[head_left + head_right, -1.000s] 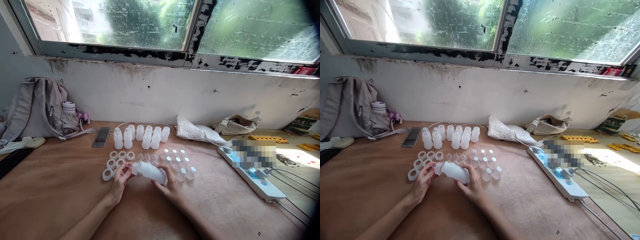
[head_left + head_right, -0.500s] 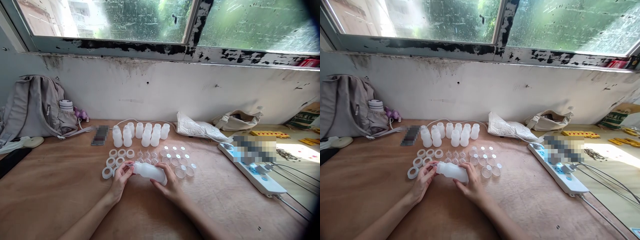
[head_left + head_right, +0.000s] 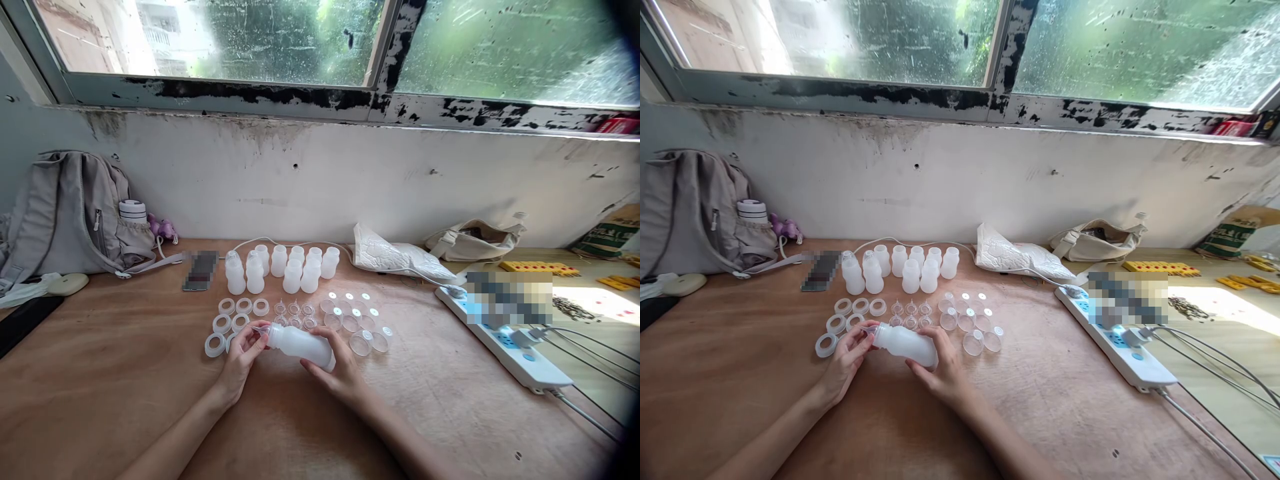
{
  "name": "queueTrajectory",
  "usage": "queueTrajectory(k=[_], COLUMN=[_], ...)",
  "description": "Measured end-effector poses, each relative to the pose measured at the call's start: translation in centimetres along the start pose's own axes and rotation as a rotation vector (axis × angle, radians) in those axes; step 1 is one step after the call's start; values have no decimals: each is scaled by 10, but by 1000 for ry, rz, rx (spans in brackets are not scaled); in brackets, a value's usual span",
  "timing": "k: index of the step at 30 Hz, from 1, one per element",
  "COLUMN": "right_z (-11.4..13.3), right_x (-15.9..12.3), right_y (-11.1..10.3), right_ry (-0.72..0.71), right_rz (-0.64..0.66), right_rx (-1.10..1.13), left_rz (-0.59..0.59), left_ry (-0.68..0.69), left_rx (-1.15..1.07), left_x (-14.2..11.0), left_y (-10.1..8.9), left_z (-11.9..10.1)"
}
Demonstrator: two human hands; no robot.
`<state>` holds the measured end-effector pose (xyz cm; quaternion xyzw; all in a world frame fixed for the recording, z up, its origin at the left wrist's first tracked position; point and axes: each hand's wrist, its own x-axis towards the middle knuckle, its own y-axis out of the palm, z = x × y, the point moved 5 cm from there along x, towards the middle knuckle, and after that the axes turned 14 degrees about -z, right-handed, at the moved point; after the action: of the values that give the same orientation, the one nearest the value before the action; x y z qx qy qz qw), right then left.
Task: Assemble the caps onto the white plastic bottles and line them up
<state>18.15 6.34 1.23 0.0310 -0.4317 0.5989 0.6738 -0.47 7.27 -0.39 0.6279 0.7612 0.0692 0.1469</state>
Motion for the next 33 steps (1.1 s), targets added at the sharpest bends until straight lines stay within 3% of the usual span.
queueTrajectory(k=[28,33], right_z=[-4,-9], right_x=[-5,-5], right_y=[0,2], right_ry=[24,150], right_rz=[-6,14], right_rx=[125,219], left_rz=[26,29], left_ry=[-55,-31], left_rx=[-36,-10], left_x=[0,1], left_y=[-1,-3], left_z=[4,3])
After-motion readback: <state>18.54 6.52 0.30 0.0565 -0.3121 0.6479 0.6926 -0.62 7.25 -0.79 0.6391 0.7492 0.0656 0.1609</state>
